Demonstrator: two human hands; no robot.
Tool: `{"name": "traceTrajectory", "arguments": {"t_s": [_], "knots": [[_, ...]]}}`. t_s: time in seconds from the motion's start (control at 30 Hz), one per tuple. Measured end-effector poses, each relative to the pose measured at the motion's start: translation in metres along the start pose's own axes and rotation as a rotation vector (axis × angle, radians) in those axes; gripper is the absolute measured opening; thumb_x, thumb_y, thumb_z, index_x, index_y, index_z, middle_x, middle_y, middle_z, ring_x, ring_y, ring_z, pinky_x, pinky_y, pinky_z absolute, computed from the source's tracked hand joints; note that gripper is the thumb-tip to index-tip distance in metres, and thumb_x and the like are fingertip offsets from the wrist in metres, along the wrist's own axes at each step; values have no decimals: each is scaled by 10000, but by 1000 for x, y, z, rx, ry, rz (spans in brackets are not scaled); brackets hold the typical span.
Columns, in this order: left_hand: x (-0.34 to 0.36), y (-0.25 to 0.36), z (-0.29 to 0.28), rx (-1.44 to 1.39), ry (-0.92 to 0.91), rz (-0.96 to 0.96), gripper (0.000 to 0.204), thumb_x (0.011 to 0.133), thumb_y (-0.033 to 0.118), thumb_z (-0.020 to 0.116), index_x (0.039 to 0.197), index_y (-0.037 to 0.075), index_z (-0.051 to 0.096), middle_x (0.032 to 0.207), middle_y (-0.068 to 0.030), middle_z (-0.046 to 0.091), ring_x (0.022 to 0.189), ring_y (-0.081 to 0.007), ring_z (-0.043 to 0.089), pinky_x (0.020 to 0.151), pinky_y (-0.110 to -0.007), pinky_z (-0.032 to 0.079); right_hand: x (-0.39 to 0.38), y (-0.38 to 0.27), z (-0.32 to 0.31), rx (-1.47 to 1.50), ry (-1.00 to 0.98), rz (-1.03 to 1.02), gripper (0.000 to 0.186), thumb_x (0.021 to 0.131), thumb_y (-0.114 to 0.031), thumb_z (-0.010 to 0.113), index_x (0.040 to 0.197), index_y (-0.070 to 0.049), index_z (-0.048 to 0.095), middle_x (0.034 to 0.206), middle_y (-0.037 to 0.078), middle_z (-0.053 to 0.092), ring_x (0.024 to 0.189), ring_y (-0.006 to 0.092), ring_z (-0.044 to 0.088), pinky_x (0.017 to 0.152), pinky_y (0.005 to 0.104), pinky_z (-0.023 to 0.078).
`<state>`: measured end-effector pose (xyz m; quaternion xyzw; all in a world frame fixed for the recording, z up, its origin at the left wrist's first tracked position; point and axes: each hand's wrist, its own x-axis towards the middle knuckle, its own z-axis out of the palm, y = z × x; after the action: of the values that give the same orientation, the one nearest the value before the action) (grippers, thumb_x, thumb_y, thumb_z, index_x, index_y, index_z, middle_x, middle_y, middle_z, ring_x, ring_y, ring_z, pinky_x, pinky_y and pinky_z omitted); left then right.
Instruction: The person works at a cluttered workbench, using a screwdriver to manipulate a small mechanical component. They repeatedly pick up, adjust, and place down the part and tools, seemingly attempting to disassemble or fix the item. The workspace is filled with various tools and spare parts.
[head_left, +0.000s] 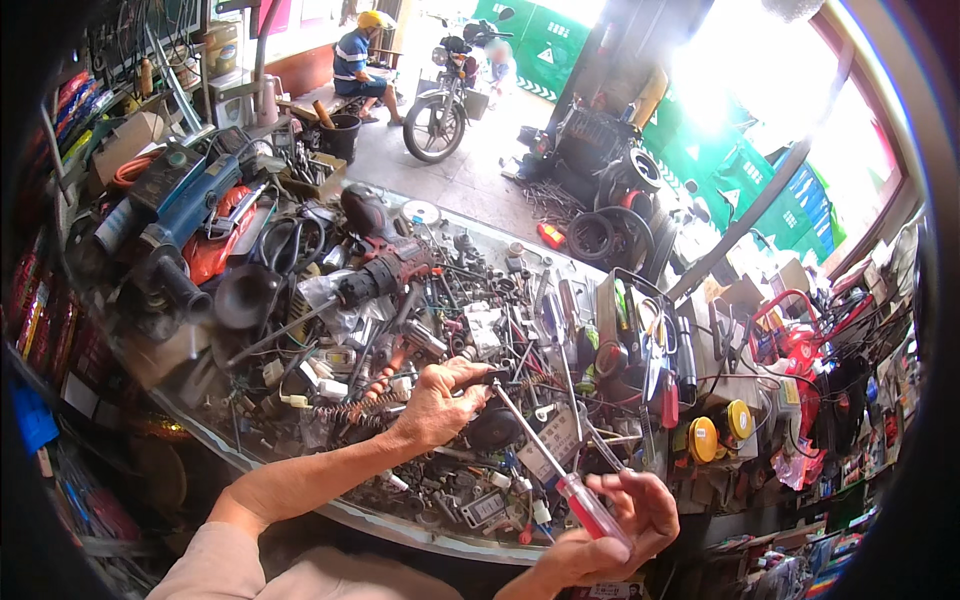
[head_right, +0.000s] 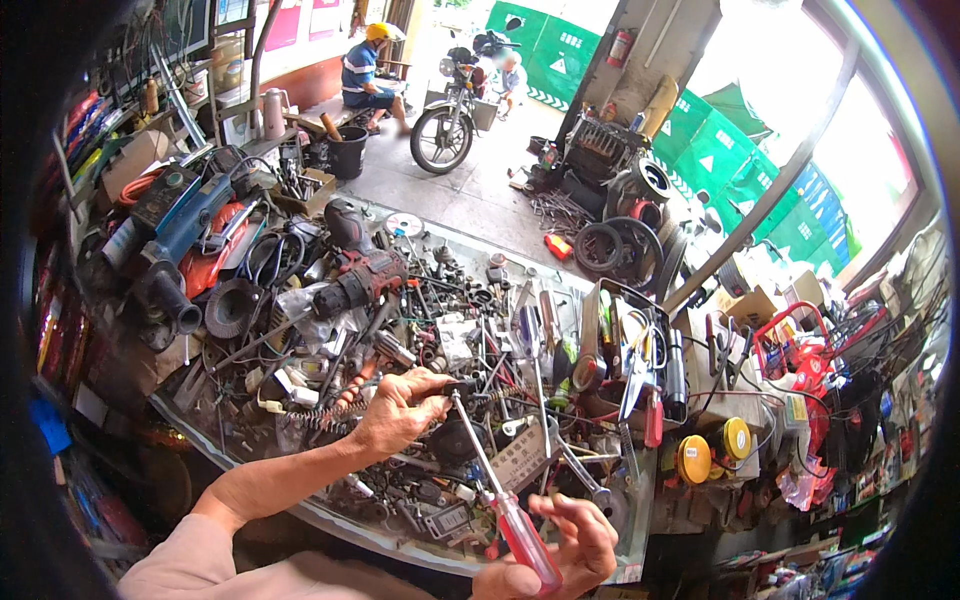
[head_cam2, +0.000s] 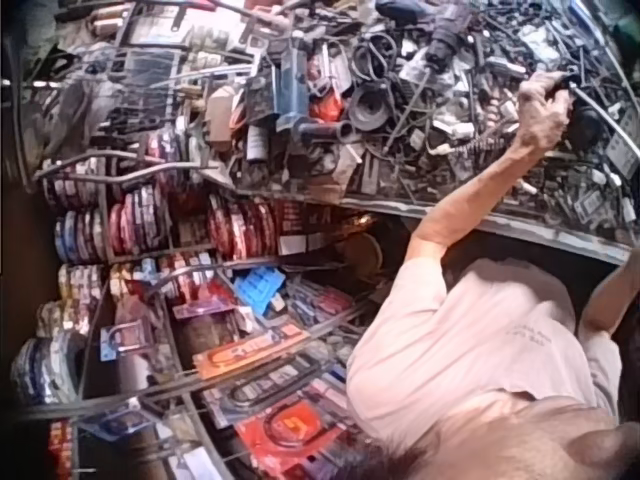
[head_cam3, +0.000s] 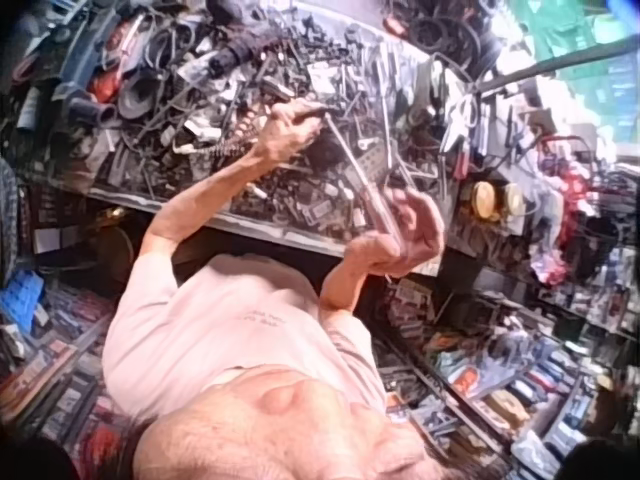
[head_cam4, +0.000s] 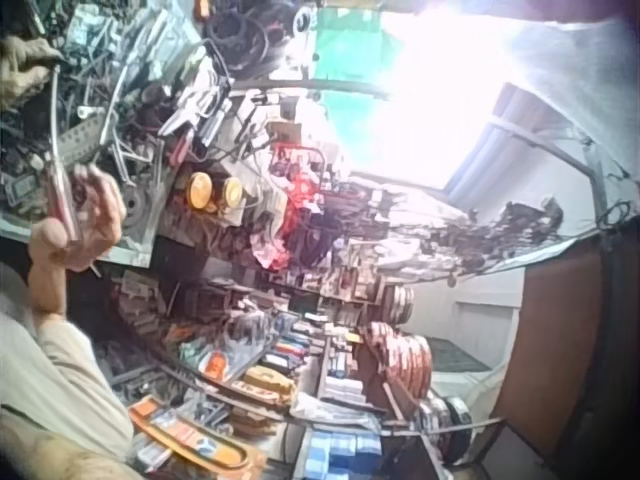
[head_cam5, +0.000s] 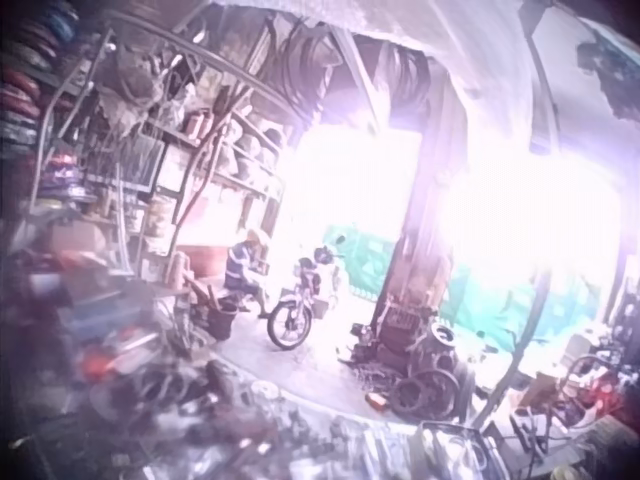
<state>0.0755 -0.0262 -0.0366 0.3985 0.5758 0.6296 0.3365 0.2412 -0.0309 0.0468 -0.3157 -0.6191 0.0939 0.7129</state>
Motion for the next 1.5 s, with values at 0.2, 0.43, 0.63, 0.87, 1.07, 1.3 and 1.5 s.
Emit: {"name": "traceTrajectory", "arguments": {"t_s": [0.2, 0.43, 0.63, 0.87, 1.07, 1.3, 1.5], "knots": [[2, -8, 1, 136, 42, 100, 274, 844, 27, 668, 1104, -61, 661, 995, -156, 663, 916, -229, 645, 825, -307, 503, -8, -18, -53, -110, -273, 338, 479, 973, -390, 566, 1139, 57, 520, 812, 91, 584, 679, 168, 580, 658, 263, 460], [-1, 5, 6, 197, 63, 109, 259, 833, 4, 656, 1085, -59, 663, 969, -146, 665, 931, -221, 637, 816, -303, 500, -10, -35, -79, -92, -477, 426, 414, 890, -254, 710, 1138, 33, 541, 1035, 127, 589, 906, 203, 595, 810, 310, 477], [-9, 12, 18, 285, 182, 241, 264, 798, -22, 677, 1060, -51, 670, 911, -145, 660, 839, -248, 642, 772, -307, 502, -8, -30, -81, -142, -435, 262, 353, 853, -223, 758, 1046, 36, 618, 867, 125, 655, 752, 190, 635, 705, 297, 513], [-1, 14, 22, 449, 187, 413, 241, 770, -26, 627, 1007, -59, 656, 881, -172, 631, 821, -319, 616, 764, -380, 486, -1, 2, -91, -218, -412, 489, 434, 896, -417, 681, 1016, -7, 606, 738, 55, 603, 618, 123, 552, 565, 255, 449], [-12, 3, 6, 449, 246, 323, 237, 758, 15, 654, 987, -44, 671, 878, -169, 638, 819, -315, 616, 753, -371, 481, -21, 33, -91, 89, -441, 279, 394, 849, -43, 676, 1204, -35, 502, 935, 67, 589, 781, 150, 620, 695, 260, 511], [-20, 16, 19, 393, 235, 264, 204, 772, 10, 642, 960, -61, 682, 819, -132, 645, 770, -222, 608, 716, -326, 467, -18, 36, -101, -44, -489, 318, 257, 918, -140, 662, 1115, 7, 587, 749, 61, 673, 600, 86, 607, 554, 222, 483], [-22, 19, 13, 447, 263, 273, 252, 798, 7, 608, 1035, -61, 660, 855, -143, 632, 806, -254, 602, 736, -343, 468, -9, 34, -93, -118, -489, 47, 284, 837, -43, 654, 1109, -25, 574, 935, 89, 581, 746, 151, 599, 615, 248, 480]]}}
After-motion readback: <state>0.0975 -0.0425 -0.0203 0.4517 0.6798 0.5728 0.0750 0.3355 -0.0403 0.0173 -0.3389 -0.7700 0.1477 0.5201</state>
